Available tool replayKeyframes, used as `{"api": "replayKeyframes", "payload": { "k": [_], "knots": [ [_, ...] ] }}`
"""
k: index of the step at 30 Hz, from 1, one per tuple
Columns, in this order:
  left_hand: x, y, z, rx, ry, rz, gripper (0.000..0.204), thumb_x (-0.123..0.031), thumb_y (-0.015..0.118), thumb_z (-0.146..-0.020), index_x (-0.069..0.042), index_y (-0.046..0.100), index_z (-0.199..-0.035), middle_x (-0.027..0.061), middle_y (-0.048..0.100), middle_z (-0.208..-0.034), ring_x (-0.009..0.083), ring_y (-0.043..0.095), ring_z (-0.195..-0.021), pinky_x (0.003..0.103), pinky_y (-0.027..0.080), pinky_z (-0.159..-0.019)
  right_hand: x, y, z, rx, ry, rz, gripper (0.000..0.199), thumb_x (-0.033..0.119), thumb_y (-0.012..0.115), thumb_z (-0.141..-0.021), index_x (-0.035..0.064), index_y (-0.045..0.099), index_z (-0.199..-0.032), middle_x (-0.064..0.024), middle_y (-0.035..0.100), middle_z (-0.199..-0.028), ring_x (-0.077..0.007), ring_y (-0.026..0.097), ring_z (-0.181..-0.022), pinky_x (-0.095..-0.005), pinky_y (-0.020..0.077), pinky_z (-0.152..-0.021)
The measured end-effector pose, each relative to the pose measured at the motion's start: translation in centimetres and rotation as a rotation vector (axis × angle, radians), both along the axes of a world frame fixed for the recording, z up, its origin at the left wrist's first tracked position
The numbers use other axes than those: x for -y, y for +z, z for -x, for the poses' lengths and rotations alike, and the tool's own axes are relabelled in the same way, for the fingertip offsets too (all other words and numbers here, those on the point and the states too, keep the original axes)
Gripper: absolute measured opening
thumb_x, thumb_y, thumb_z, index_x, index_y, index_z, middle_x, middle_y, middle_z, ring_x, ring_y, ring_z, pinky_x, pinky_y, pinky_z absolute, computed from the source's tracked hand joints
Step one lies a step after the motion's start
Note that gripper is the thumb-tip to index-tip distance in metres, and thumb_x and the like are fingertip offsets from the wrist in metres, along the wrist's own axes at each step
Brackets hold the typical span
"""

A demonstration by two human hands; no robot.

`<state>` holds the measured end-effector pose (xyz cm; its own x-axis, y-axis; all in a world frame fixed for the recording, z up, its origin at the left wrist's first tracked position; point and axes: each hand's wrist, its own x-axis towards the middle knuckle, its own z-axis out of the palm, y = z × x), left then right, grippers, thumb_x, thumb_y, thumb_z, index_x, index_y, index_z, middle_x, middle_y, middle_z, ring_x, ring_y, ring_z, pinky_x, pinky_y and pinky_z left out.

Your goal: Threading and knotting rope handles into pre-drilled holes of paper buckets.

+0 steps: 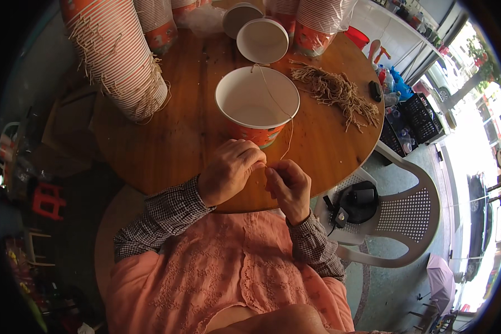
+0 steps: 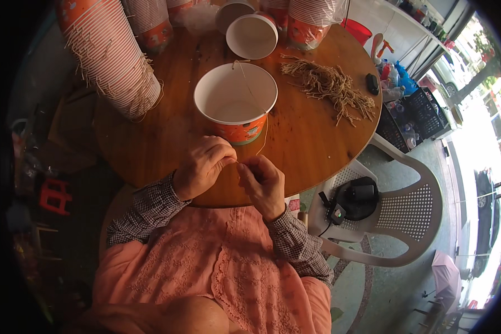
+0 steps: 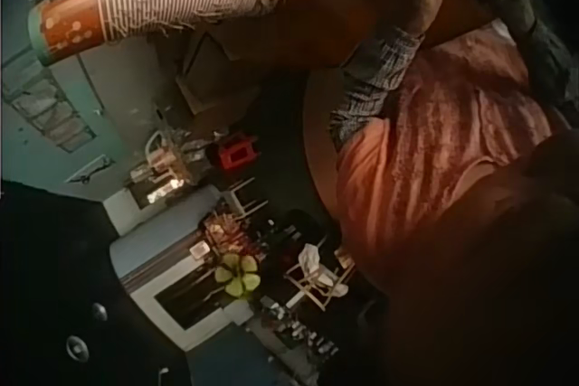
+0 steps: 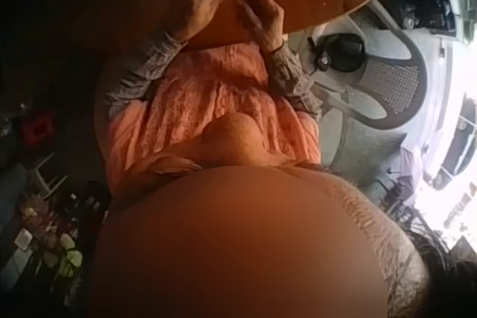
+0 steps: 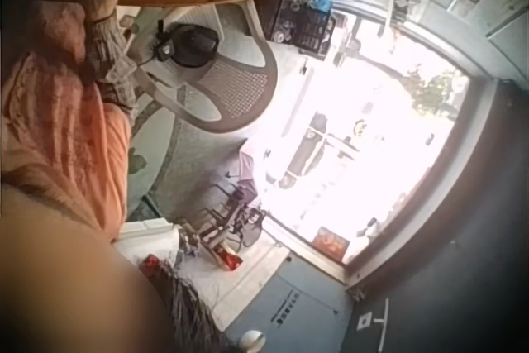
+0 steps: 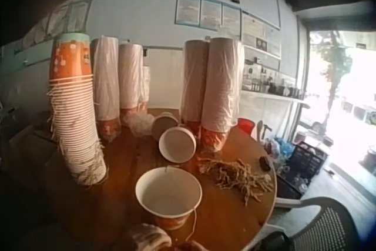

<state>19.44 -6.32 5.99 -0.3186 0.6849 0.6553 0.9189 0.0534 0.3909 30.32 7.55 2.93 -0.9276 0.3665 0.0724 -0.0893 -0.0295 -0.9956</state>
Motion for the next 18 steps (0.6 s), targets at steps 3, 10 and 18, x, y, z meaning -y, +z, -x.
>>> {"api": "replayKeyframes", "payload": {
  "k": [3, 10, 18],
  "knots": [
    [0.0, 0.0, 0.6, -0.070, 0.031, 0.046, 0.020, -0.006, 0.069, -0.077, -0.007, 0.056, -0.091, 0.0068, 0.058, -0.087, 0.0246, 0.058, -0.082, 0.038, 0.046, -0.077, -0.1, -0.6, 0.7, -0.005, 0.033, 0.065, 0.011, 0.010, 0.063, -0.091, 0.0009, 0.058, -0.092, -0.0002, 0.060, -0.067, -0.0040, 0.053, -0.056, -0.0186, 0.0414, -0.049],
    [-1.4, 1.6, 3.2, -0.204, 0.232, 0.071, 0.046, -0.006, 0.073, -0.074, -0.006, 0.057, -0.117, 0.0098, 0.061, -0.111, 0.0283, 0.058, -0.102, 0.038, 0.046, -0.089, 0.0, -1.4, 3.9, -0.209, -0.112, 0.323, 0.012, 0.012, 0.057, -0.095, 0.0005, 0.056, -0.097, -0.0045, 0.064, -0.081, -0.0104, 0.061, -0.068, -0.0237, 0.0511, -0.058],
    [-1.8, 1.0, 3.7, -0.183, 0.227, 0.149, 0.027, -0.009, 0.066, -0.081, -0.007, 0.062, -0.108, 0.0072, 0.065, -0.092, 0.0267, 0.060, -0.083, 0.037, 0.048, -0.080, 0.3, -1.9, 5.2, -0.199, -0.075, 0.291, 0.016, 0.012, 0.052, -0.097, -0.0014, 0.055, -0.105, -0.0090, 0.062, -0.104, -0.0145, 0.063, -0.087, -0.0297, 0.0552, -0.069]
  ]
}}
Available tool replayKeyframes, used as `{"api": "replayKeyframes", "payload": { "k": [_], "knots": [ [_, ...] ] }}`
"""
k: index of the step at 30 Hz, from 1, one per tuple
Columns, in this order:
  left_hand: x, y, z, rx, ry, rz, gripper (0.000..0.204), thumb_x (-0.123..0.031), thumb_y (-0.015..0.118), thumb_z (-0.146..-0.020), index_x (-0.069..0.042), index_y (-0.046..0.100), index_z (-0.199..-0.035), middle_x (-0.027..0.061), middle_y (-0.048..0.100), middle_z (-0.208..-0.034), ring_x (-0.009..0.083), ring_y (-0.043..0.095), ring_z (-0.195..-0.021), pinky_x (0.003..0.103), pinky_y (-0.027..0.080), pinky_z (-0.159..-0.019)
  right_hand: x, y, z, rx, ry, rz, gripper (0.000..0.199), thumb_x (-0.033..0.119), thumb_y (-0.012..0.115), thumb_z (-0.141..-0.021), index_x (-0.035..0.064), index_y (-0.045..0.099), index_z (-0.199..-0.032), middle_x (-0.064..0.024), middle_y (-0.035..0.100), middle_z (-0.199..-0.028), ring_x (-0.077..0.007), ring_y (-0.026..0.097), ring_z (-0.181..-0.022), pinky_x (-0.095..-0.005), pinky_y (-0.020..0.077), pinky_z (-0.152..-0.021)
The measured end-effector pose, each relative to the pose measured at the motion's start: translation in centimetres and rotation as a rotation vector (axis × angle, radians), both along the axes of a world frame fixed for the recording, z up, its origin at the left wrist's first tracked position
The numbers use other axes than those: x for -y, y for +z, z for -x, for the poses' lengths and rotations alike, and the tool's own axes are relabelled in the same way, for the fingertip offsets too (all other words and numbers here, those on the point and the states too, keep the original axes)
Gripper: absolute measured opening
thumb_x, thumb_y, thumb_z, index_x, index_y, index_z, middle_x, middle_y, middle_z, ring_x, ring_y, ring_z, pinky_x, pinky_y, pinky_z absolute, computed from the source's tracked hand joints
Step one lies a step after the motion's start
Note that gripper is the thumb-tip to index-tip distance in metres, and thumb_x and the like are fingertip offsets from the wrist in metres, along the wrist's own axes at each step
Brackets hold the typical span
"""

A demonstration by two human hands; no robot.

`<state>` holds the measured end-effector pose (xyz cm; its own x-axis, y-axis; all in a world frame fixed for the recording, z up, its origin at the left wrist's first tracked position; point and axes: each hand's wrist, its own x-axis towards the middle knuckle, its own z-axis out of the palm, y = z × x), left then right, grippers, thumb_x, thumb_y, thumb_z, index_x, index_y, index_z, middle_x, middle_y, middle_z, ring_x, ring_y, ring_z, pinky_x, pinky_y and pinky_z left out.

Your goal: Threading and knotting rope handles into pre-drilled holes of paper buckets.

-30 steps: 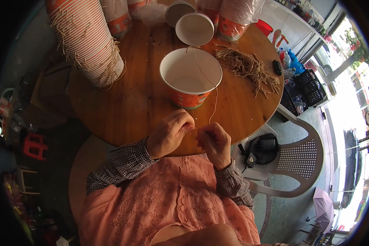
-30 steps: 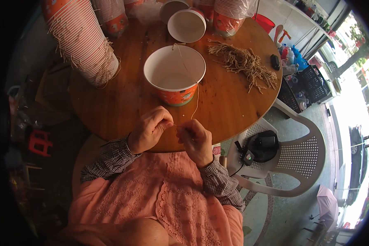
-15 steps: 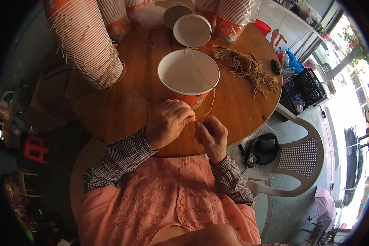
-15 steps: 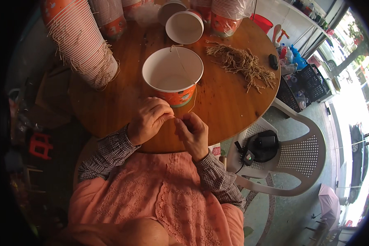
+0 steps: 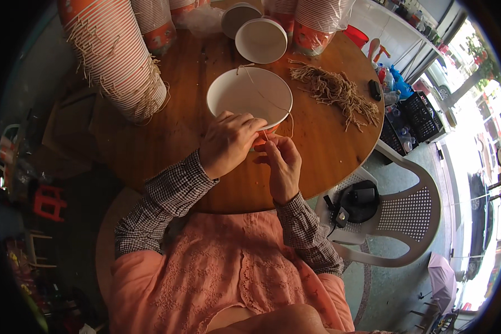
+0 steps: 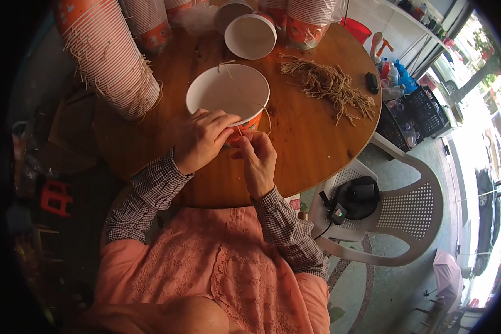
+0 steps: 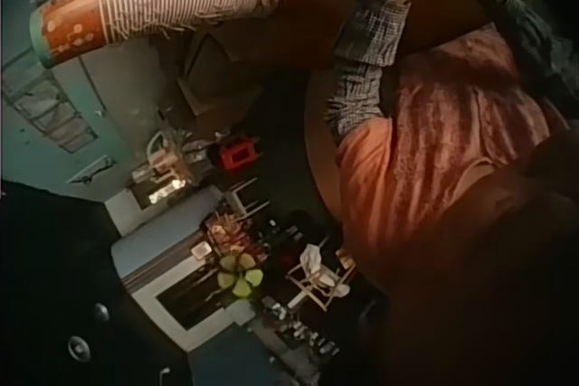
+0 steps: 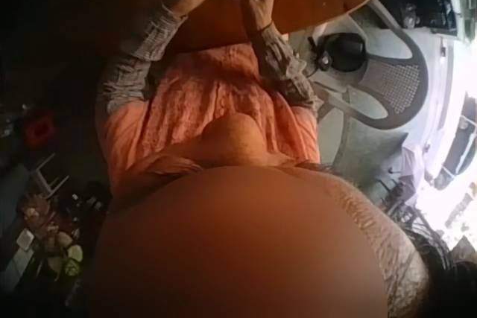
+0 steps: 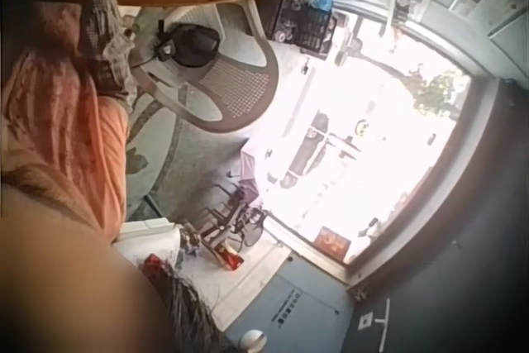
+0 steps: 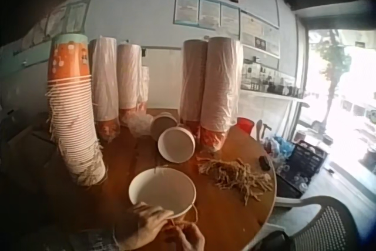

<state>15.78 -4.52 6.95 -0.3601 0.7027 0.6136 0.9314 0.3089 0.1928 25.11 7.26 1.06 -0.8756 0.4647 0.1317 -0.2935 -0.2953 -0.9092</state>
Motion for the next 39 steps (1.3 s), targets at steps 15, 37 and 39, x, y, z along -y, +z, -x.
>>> {"api": "replayKeyframes", "payload": {
  "k": [15, 37, 39],
  "knots": [
    [-0.1, 0.3, 0.1, 0.082, -0.069, 0.023, 0.015, -0.005, 0.065, -0.079, -0.005, 0.064, -0.094, 0.0078, 0.064, -0.083, 0.0279, 0.061, -0.079, 0.037, 0.046, -0.077, -0.6, 1.0, 0.6, 0.073, -0.004, -0.109, 0.014, 0.014, 0.058, -0.095, 0.0006, 0.058, -0.098, -0.0025, 0.063, -0.082, -0.0098, 0.061, -0.071, -0.0226, 0.0504, -0.060],
    [0.9, 0.9, 2.2, 0.641, -0.231, -0.175, 0.011, -0.006, 0.065, -0.083, -0.001, 0.059, -0.090, 0.0137, 0.064, -0.086, 0.0297, 0.064, -0.086, 0.040, 0.048, -0.081, -4.8, 6.0, 4.2, -0.114, -0.120, -1.073, 0.012, 0.011, 0.069, -0.080, 0.0054, 0.065, -0.090, -0.0087, 0.066, -0.082, -0.0263, 0.063, -0.079, -0.0349, 0.0470, -0.079],
    [0.7, 0.5, 2.6, 0.504, -0.184, -0.297, 0.010, -0.005, 0.063, -0.085, 0.000, 0.058, -0.092, 0.0130, 0.062, -0.087, 0.0284, 0.063, -0.083, 0.035, 0.050, -0.073, -5.0, 6.9, 3.7, -0.073, -0.016, -1.003, 0.013, 0.011, 0.069, -0.080, 0.0049, 0.066, -0.090, -0.0089, 0.066, -0.082, -0.0234, 0.063, -0.077, -0.0332, 0.0484, -0.076]
  ]
}}
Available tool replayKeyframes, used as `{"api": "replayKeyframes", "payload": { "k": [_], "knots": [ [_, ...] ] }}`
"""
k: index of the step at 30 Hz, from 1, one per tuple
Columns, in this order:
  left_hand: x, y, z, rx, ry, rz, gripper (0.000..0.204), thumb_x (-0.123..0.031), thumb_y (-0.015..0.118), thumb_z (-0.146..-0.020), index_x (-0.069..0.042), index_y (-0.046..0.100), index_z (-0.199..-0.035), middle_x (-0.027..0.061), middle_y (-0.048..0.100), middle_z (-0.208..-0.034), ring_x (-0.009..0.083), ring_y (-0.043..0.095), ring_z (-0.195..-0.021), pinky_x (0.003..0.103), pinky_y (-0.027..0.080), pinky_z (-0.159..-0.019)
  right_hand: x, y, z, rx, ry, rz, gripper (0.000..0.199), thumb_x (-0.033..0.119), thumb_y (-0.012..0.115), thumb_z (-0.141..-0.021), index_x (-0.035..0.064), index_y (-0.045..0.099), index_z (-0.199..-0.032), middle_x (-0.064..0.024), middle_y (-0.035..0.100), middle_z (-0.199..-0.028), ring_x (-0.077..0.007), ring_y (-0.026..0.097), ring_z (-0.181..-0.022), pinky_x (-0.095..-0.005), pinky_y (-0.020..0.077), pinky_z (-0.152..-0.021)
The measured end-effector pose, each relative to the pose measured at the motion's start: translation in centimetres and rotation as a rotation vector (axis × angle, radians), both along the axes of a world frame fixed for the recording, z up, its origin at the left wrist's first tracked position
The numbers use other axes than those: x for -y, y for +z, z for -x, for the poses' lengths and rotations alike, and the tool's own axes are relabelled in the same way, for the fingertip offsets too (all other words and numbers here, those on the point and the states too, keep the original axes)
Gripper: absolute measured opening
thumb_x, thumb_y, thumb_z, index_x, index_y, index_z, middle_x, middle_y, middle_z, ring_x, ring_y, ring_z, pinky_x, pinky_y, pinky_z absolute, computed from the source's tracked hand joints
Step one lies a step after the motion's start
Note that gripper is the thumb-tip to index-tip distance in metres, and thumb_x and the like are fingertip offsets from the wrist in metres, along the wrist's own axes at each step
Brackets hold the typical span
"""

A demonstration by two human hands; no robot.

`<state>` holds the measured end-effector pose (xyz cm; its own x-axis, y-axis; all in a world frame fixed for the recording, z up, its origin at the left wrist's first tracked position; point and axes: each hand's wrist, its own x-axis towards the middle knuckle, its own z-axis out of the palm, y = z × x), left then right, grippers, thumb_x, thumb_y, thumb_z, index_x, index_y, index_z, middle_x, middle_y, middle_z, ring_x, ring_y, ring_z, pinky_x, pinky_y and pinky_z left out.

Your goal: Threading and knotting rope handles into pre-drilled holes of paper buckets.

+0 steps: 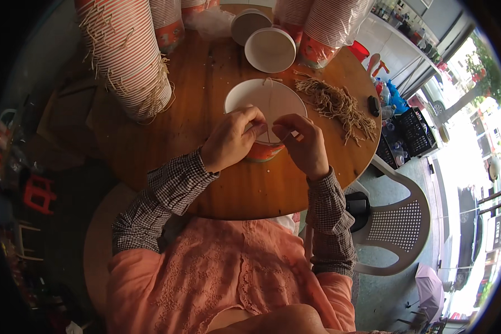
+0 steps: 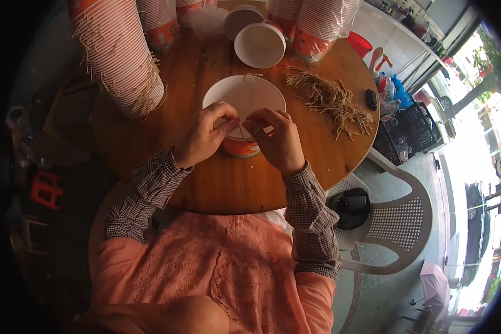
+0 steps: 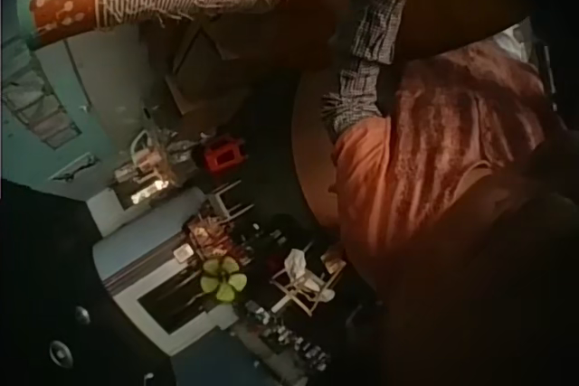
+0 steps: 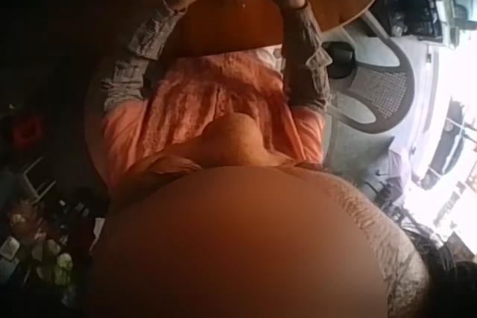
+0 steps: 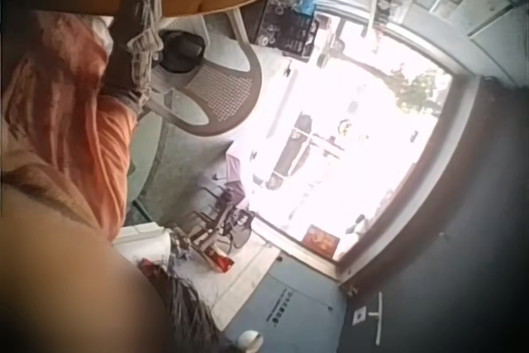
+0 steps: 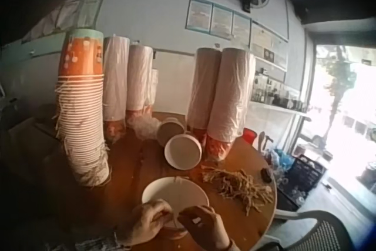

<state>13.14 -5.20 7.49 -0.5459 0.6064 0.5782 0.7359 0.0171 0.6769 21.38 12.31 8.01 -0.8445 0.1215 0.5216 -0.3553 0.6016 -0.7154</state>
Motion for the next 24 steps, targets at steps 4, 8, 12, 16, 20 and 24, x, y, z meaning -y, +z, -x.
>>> {"api": "replayKeyframes", "payload": {
  "k": [4, 8, 12, 16, 20, 24],
  "knots": [
    [-0.2, 0.2, 0.2, -0.059, -0.004, -0.085, 0.008, -0.006, 0.062, -0.087, -0.001, 0.058, -0.090, 0.0106, 0.059, -0.088, 0.0250, 0.061, -0.081, 0.034, 0.049, -0.072, 0.7, 0.8, -0.1, 0.100, 0.117, -0.041, 0.015, 0.011, 0.070, -0.081, 0.0035, 0.068, -0.095, -0.0085, 0.068, -0.080, -0.0170, 0.063, -0.072, -0.0293, 0.0514, -0.066],
    [-0.4, -0.8, -0.7, 0.181, 0.013, -0.246, 0.017, -0.011, 0.065, -0.087, -0.002, 0.057, -0.099, 0.0108, 0.061, -0.092, 0.0214, 0.061, -0.086, 0.032, 0.048, -0.075, 1.0, 0.0, 0.5, 0.010, 0.068, -0.131, 0.014, 0.010, 0.069, -0.082, 0.0024, 0.069, -0.094, -0.0076, 0.068, -0.077, -0.0154, 0.063, -0.071, -0.0286, 0.0513, -0.066],
    [0.0, -1.6, -1.3, 0.087, 0.112, -0.057, 0.032, -0.014, 0.068, -0.085, -0.003, 0.053, -0.111, 0.0103, 0.068, -0.088, 0.0206, 0.062, -0.091, 0.033, 0.047, -0.080, 1.3, -0.6, 0.4, 0.072, -0.039, 0.165, 0.011, 0.008, 0.068, -0.081, 0.0017, 0.069, -0.090, -0.0077, 0.068, -0.075, -0.0140, 0.063, -0.070, -0.0273, 0.0511, -0.066],
    [-0.4, -0.8, -1.9, 0.035, 0.118, -0.077, 0.037, -0.015, 0.070, -0.084, -0.004, 0.051, -0.114, 0.0082, 0.071, -0.083, 0.0223, 0.064, -0.090, 0.035, 0.045, -0.084, 1.8, -0.4, 0.3, -0.037, -0.002, 0.178, 0.007, 0.002, 0.067, -0.083, -0.0024, 0.068, -0.088, -0.0054, 0.069, -0.080, -0.0097, 0.063, -0.072, -0.0242, 0.0507, -0.065],
    [-0.2, 0.0, -2.3, 0.134, 0.023, -0.059, 0.041, -0.007, 0.071, -0.082, -0.001, 0.052, -0.117, 0.0089, 0.069, -0.092, 0.0157, 0.067, -0.084, 0.028, 0.050, -0.083, 2.0, 0.1, 0.0, 0.002, -0.096, 0.133, 0.007, 0.003, 0.068, -0.082, -0.0025, 0.069, -0.087, -0.0050, 0.069, -0.077, -0.0079, 0.061, -0.070, -0.0231, 0.0493, -0.063],
    [-0.6, -0.9, -1.5, 0.178, 0.004, -0.124, 0.032, -0.017, 0.073, -0.080, -0.003, 0.058, -0.105, 0.0095, 0.071, -0.080, 0.0248, 0.068, -0.075, 0.033, 0.044, -0.089, 2.1, 0.2, 0.0, 0.072, -0.147, 0.154, 0.009, 0.006, 0.069, -0.083, -0.0023, 0.069, -0.083, -0.0028, 0.066, -0.070, -0.0052, 0.056, -0.064, -0.0214, 0.0455, -0.058]
  ]
}}
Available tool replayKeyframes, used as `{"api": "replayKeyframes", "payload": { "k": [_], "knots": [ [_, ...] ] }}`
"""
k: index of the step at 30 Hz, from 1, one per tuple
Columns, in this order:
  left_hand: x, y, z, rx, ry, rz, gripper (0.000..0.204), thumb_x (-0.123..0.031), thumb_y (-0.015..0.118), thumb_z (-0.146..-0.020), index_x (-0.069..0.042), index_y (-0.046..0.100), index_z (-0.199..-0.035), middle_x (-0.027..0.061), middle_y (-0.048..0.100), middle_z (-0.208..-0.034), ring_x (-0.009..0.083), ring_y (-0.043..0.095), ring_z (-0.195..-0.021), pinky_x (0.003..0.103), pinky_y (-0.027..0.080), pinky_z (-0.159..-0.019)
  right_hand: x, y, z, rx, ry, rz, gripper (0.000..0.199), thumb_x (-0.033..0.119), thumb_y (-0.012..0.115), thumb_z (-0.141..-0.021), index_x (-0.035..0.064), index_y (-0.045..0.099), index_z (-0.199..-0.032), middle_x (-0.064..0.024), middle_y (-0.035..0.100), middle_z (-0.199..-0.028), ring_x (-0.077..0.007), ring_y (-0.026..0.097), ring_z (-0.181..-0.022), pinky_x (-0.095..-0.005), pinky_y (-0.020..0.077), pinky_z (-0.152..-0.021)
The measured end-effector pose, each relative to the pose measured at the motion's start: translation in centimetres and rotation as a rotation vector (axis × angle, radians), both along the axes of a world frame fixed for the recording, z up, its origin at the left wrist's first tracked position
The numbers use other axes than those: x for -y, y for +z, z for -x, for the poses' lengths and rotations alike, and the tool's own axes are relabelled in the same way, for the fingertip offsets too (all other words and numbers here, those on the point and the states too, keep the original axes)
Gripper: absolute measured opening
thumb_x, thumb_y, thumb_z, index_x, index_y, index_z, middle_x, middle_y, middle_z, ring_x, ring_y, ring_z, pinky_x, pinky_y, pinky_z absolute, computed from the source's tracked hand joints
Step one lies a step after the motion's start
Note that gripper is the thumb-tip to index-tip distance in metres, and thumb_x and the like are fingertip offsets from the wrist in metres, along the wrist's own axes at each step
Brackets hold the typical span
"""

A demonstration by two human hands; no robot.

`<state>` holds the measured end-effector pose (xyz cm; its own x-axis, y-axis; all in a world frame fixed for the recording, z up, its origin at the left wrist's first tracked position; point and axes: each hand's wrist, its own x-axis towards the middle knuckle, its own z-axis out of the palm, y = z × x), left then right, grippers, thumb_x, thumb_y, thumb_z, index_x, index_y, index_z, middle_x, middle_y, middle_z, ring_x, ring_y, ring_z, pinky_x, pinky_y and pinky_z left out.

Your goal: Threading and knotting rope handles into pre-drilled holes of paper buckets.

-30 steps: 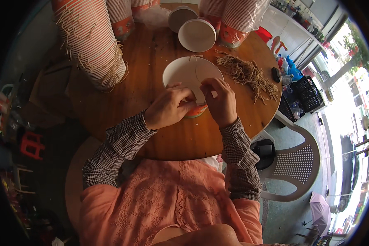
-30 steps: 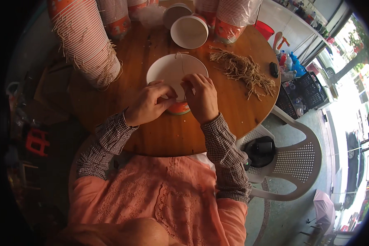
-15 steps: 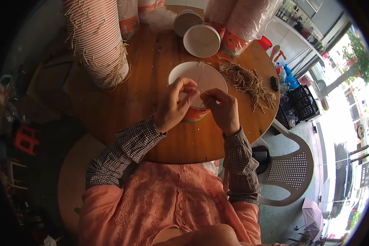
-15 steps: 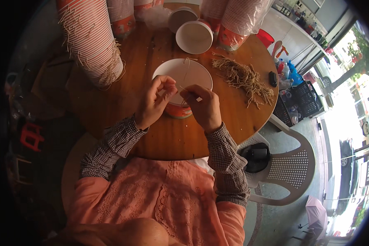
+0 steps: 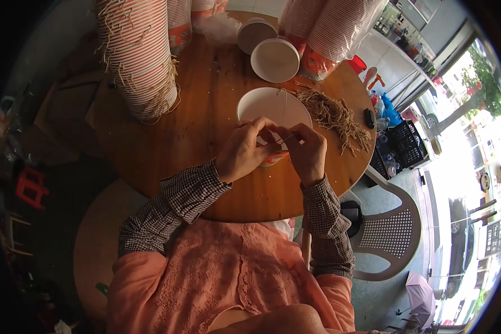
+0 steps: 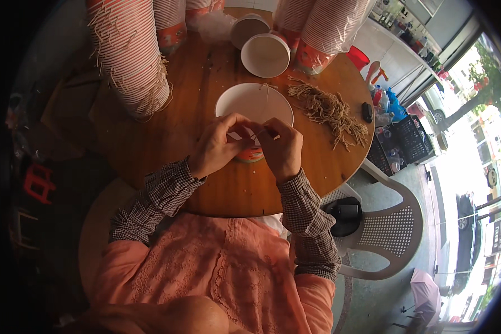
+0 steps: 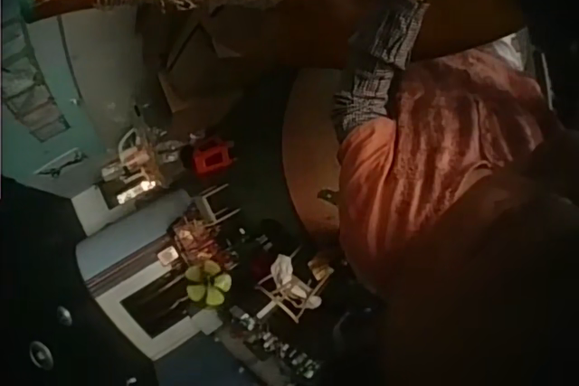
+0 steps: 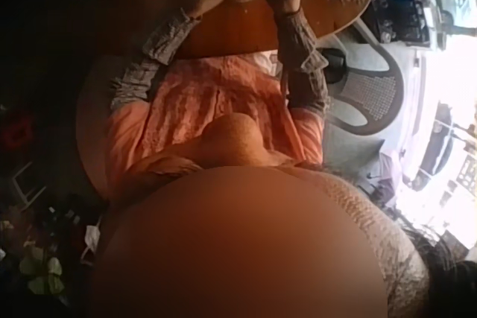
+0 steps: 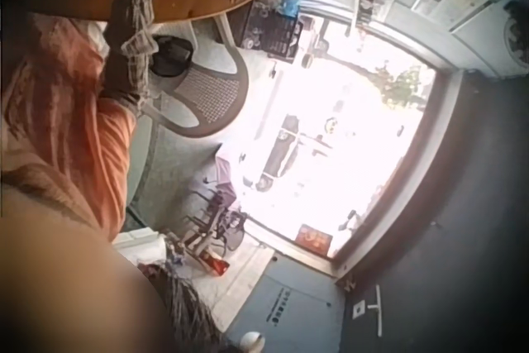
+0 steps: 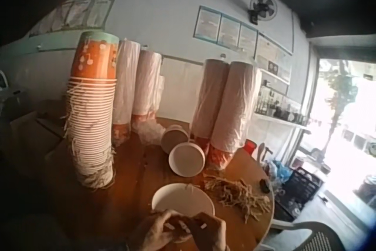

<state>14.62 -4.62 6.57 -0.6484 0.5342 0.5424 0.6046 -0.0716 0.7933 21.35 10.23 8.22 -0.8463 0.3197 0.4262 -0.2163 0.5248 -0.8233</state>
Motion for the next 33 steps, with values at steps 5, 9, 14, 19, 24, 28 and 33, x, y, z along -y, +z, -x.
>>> {"api": "replayKeyframes", "payload": {
  "k": [5, 9, 14, 19, 24, 28, 33],
  "knots": [
    [0.5, 0.5, -0.1, -0.207, 0.051, 0.116, 0.021, -0.020, 0.069, -0.082, -0.005, 0.063, -0.096, 0.0095, 0.070, -0.078, 0.0224, 0.068, -0.074, 0.034, 0.040, -0.095, 0.0, 0.6, -0.1, 0.021, -0.057, -0.063, 0.016, 0.012, 0.071, -0.081, -0.0021, 0.067, -0.075, -0.0079, 0.063, -0.062, -0.0087, 0.057, -0.057, -0.0257, 0.0458, -0.053],
    [0.3, 0.7, -0.5, -0.181, 0.049, 0.061, 0.017, -0.019, 0.067, -0.084, -0.007, 0.067, -0.096, 0.0101, 0.069, -0.077, 0.0221, 0.068, -0.073, 0.035, 0.037, -0.098, -1.0, 1.3, 0.2, 0.155, -0.005, -0.093, 0.017, 0.013, 0.071, -0.081, -0.0027, 0.067, -0.077, -0.0070, 0.063, -0.062, -0.0078, 0.057, -0.058, -0.0255, 0.0458, -0.054],
    [0.8, 0.8, 0.9, -0.086, -0.072, 0.133, 0.012, -0.014, 0.065, -0.085, -0.003, 0.068, -0.090, 0.0121, 0.069, -0.078, 0.0243, 0.068, -0.075, 0.034, 0.046, -0.085, -5.4, 2.8, 1.3, 0.154, 0.313, -0.051, 0.013, 0.005, 0.068, -0.082, -0.0007, 0.066, -0.093, -0.0047, 0.067, -0.084, -0.0099, 0.062, -0.076, -0.0251, 0.0504, -0.068],
    [1.2, 1.1, 1.1, -0.006, -0.154, 0.141, 0.014, -0.013, 0.064, -0.086, 0.000, 0.067, -0.088, 0.0152, 0.069, -0.080, 0.0261, 0.067, -0.076, 0.033, 0.049, -0.074, -6.6, 3.1, 0.5, 0.016, 0.349, -0.084, 0.014, 0.003, 0.065, -0.083, -0.0014, 0.065, -0.096, -0.0080, 0.065, -0.101, -0.0157, 0.061, -0.094, -0.0301, 0.0478, -0.084],
    [1.0, 0.9, 1.4, -0.094, -0.156, 0.139, 0.012, -0.013, 0.064, -0.088, -0.002, 0.066, -0.084, 0.0068, 0.069, -0.078, 0.0160, 0.062, -0.072, 0.031, 0.041, -0.088, -4.1, 1.6, -2.7, -0.074, 0.283, -0.136, 0.020, 0.008, 0.074, -0.077, 0.0007, 0.066, -0.093, -0.0092, 0.066, -0.099, -0.0213, 0.061, -0.099, -0.0333, 0.0443, -0.090],
    [1.0, 1.7, 1.2, -0.022, -0.176, 0.204, 0.013, -0.014, 0.063, -0.089, -0.004, 0.066, -0.083, 0.0049, 0.069, -0.077, 0.0143, 0.062, -0.073, 0.032, 0.034, -0.095, -3.6, -0.1, -2.5, -0.151, 0.203, -0.252, 0.020, 0.007, 0.075, -0.076, 0.0018, 0.067, -0.093, -0.0084, 0.067, -0.096, -0.0218, 0.062, -0.095, -0.0344, 0.0417, -0.094],
    [0.9, 1.7, 1.3, -0.072, -0.188, 0.209, 0.010, -0.013, 0.063, -0.090, -0.004, 0.066, -0.088, 0.0043, 0.068, -0.080, 0.0123, 0.062, -0.076, 0.032, 0.039, -0.093, -3.5, -1.2, -1.7, -0.191, 0.117, -0.248, 0.012, 0.000, 0.069, -0.079, 0.0021, 0.065, -0.091, -0.0071, 0.066, -0.087, -0.0187, 0.063, -0.086, -0.0326, 0.0425, -0.092]
  ]
}}
